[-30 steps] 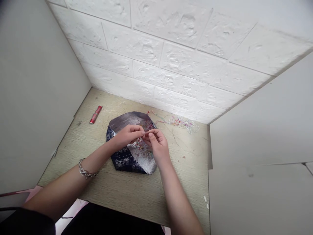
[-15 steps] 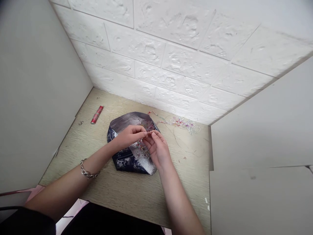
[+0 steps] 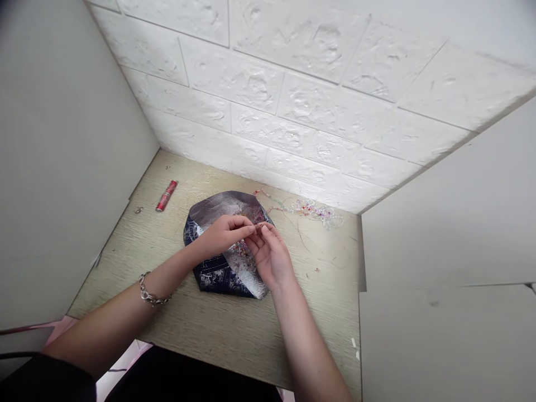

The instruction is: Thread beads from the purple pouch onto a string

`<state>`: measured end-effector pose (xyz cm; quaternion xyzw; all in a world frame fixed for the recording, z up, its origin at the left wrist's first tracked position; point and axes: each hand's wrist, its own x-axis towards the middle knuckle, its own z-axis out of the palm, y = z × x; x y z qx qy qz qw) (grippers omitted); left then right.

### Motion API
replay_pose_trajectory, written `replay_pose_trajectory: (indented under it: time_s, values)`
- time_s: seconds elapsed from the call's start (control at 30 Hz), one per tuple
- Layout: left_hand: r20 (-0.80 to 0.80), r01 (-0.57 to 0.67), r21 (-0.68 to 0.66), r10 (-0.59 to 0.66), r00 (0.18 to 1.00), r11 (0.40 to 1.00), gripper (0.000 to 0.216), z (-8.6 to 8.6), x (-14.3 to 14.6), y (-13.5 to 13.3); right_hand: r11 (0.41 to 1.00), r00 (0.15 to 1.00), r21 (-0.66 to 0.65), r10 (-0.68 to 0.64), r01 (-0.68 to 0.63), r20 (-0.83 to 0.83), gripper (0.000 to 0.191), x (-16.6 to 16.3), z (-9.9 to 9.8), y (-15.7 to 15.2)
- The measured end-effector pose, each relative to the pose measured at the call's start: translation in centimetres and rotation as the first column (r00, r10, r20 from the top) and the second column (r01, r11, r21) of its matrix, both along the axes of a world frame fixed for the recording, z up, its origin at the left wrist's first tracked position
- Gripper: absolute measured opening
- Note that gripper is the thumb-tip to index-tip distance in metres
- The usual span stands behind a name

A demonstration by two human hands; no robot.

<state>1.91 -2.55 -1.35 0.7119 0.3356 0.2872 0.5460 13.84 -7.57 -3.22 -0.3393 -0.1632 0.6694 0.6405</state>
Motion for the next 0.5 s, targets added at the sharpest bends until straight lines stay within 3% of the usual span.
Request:
replay_pose_trajectory:
  time_s: [0.5]
  values:
    - [-0.009,0.002,0.016,-0.002,1.0,1.0,0.023,0.0,-0.03,-0.07,1.0,1.0,-0.001,-0.005,0.005,-0.006,0.005,-0.06,-0.02,-0.01]
